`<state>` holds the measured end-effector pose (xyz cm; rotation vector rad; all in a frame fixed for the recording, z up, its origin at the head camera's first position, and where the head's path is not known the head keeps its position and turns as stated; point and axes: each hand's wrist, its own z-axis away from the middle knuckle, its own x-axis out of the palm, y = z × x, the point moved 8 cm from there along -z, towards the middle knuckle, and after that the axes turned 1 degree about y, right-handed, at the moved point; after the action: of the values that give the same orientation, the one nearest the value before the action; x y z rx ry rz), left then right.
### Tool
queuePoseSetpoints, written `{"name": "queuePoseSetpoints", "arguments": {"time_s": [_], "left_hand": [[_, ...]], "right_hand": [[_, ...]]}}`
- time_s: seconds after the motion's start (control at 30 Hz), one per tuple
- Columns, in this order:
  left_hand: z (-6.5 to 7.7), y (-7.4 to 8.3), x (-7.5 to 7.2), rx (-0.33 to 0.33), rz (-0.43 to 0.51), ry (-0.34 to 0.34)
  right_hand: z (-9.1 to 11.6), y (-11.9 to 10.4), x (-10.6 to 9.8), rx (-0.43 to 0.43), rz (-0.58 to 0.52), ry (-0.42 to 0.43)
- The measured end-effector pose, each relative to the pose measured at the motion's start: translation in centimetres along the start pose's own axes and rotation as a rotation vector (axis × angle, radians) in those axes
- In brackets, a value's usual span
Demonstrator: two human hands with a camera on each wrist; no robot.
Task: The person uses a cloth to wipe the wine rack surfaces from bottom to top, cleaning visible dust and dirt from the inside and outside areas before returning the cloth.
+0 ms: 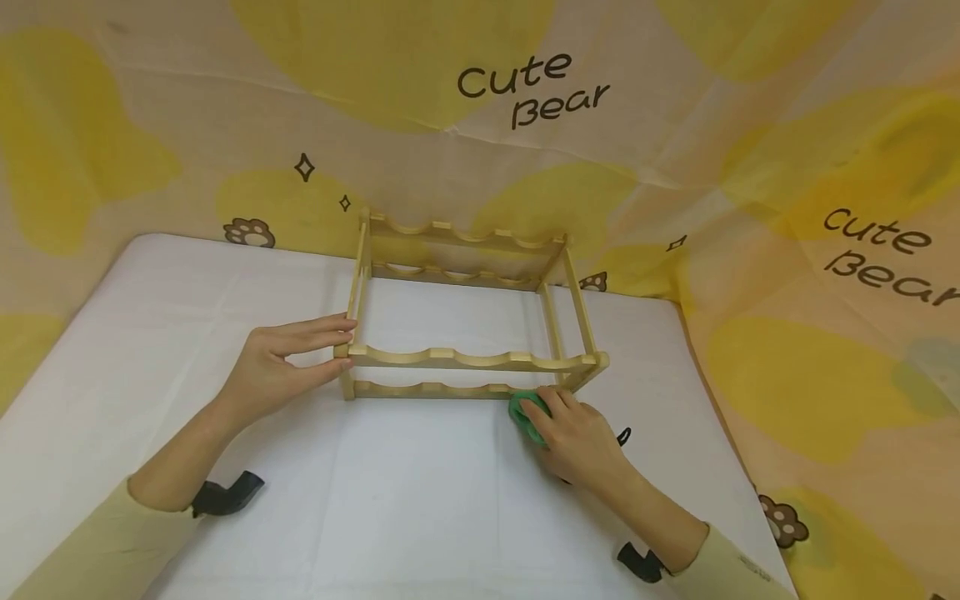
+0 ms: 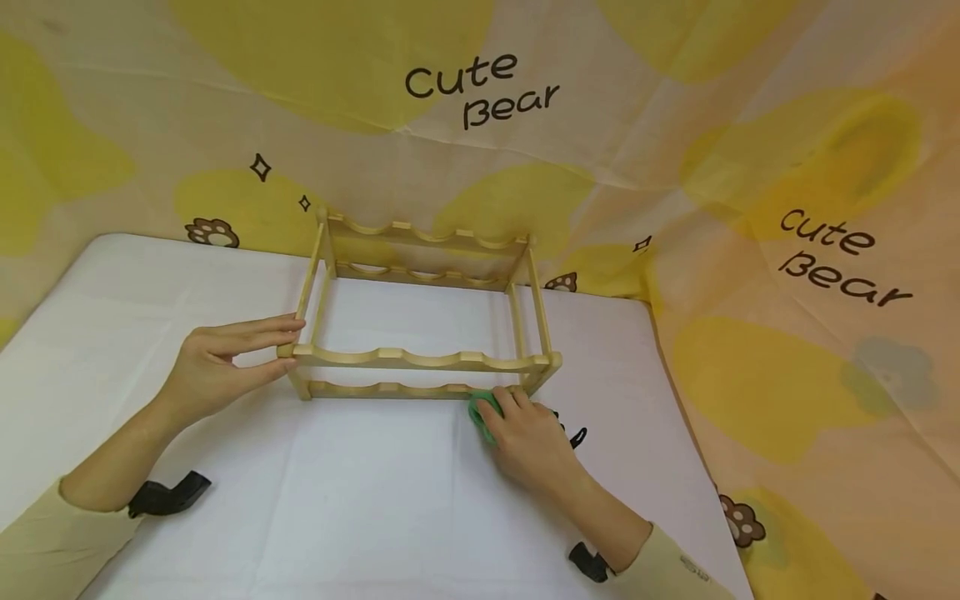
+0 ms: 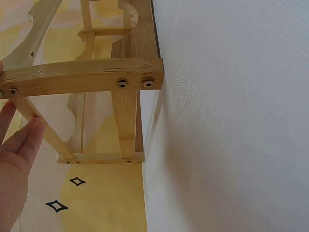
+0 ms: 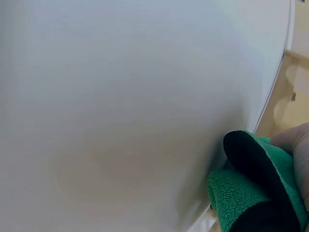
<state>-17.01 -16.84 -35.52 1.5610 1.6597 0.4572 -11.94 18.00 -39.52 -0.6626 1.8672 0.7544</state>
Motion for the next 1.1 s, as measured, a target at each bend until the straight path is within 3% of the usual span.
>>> {"name": "queuePoseSetpoints", "arguments": {"time_s": [0.2,0.47,1.1], "left_hand": [[0.1,0.0,0.1,-0.010,0.005,-0.002],[0.2,-0.1,0.0,-0.011,0.000,0.005],[0.0,0.2,0.1,-0.005,-0.002,0.010]], "right_hand": [[2.1,1.9,0.0,0.076,0.006,-0.014],[3.7,3.6,-0.7,0.094,-0.002,0.041],[3.1,5.3,-6.4,0.088,0.027,0.177]]}}
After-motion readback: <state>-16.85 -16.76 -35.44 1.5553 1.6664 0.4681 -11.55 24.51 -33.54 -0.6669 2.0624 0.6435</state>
